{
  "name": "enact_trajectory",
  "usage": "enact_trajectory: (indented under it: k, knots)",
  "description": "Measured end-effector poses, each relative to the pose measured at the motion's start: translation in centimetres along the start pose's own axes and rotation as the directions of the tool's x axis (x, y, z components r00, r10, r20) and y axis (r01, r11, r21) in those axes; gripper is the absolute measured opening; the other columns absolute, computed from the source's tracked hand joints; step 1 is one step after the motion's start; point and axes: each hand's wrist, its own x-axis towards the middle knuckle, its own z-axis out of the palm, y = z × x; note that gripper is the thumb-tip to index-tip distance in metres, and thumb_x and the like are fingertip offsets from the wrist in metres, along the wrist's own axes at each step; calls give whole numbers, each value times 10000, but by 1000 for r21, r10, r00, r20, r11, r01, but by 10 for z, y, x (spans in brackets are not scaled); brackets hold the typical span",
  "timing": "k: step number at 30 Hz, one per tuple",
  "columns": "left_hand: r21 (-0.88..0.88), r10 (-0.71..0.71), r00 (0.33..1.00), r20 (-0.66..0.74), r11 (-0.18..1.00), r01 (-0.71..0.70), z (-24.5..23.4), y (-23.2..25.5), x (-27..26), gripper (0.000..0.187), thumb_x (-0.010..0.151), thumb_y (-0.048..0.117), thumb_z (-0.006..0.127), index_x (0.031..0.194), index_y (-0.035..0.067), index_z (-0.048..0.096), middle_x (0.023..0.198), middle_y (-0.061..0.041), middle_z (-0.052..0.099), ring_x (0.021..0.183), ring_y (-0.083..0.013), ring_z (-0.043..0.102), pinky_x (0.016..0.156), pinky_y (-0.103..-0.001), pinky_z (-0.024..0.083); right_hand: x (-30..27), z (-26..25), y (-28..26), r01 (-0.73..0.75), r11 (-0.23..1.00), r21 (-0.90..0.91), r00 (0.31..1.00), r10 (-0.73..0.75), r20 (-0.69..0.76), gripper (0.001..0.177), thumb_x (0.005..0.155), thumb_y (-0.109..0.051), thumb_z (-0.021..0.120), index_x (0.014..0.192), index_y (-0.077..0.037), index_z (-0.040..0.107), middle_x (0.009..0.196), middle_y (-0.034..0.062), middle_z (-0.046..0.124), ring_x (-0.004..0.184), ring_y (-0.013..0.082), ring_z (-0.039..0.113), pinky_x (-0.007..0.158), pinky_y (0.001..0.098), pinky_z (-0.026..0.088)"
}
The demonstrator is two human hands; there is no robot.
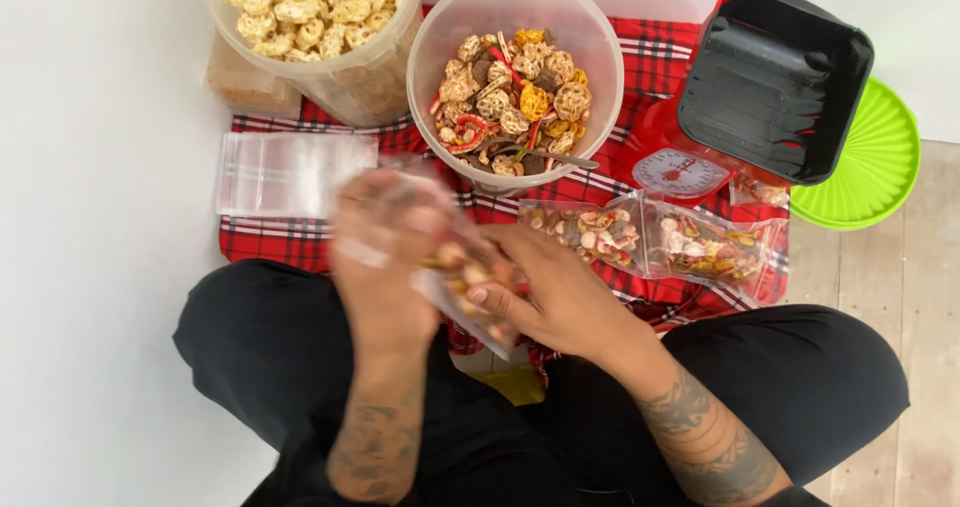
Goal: Scooping snack mix from a bowl into small plastic bags using a spoon
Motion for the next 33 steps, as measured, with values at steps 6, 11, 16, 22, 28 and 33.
enact_trajectory:
  k: [6,11,16,22,28,33]
  knots:
    - [426,349,932,95,832,-355,-8,56,34,472,904,193,808,1240,134,483,1130,-112,618,1040,-207,666,962,-320,549,-4,-17,18,22,1000,-2,966,-22,-259,58,961,-98,706,999,-97,749,940,42,770,787,148,711,696,288,550]
    - [480,257,933,250,804,-350,-17,36,48,491,925,24,758,1286,135,444,1181,-84,587,1062,-207,635,994,-331,559,-1,-40,24,-125,959,-253,825,-41,-564,267,906,-154,889,1045,-56,683,888,71,612,751,149,536,638,283,473]
    - [513,250,952,175,802,-305,-64,-30,56,624,839,146,876,1300,85,460,1140,-101,596,1034,-178,637,963,-354,565,9,-40,57,-96,953,-287,856,-68,-513,275,897,-99,862,1162,-130,795,943,94,652,693,273,647,711,393,531]
    - [535,176,971,162,811,-236,-64,-36,49,673,822,141,887,1327,66,447,1175,-133,579,1068,-205,631,986,-382,567,45,-37,54,77,899,-431,900,-249,-358,156,951,-114,785,1099,-161,794,1020,86,676,910,326,709,807,427,553]
    - [590,151,980,130,783,-199,-68,-46,44,719,796,98,883,1356,59,435,1206,-157,562,1090,-240,629,961,-406,578,74,-54,47,181,831,-527,930,-318,-182,147,888,-56,787,1031,-34,760,865,175,691,815,414,706,782,505,536]
    - [620,89,990,109,772,-138,-71,-44,41,699,799,125,872,1348,56,445,1223,-165,572,1111,-245,633,933,-411,597,72,-64,62,139,918,-370,928,-251,-276,81,973,-59,730,1040,-27,762,858,178,709,821,441,696,783,504,528]
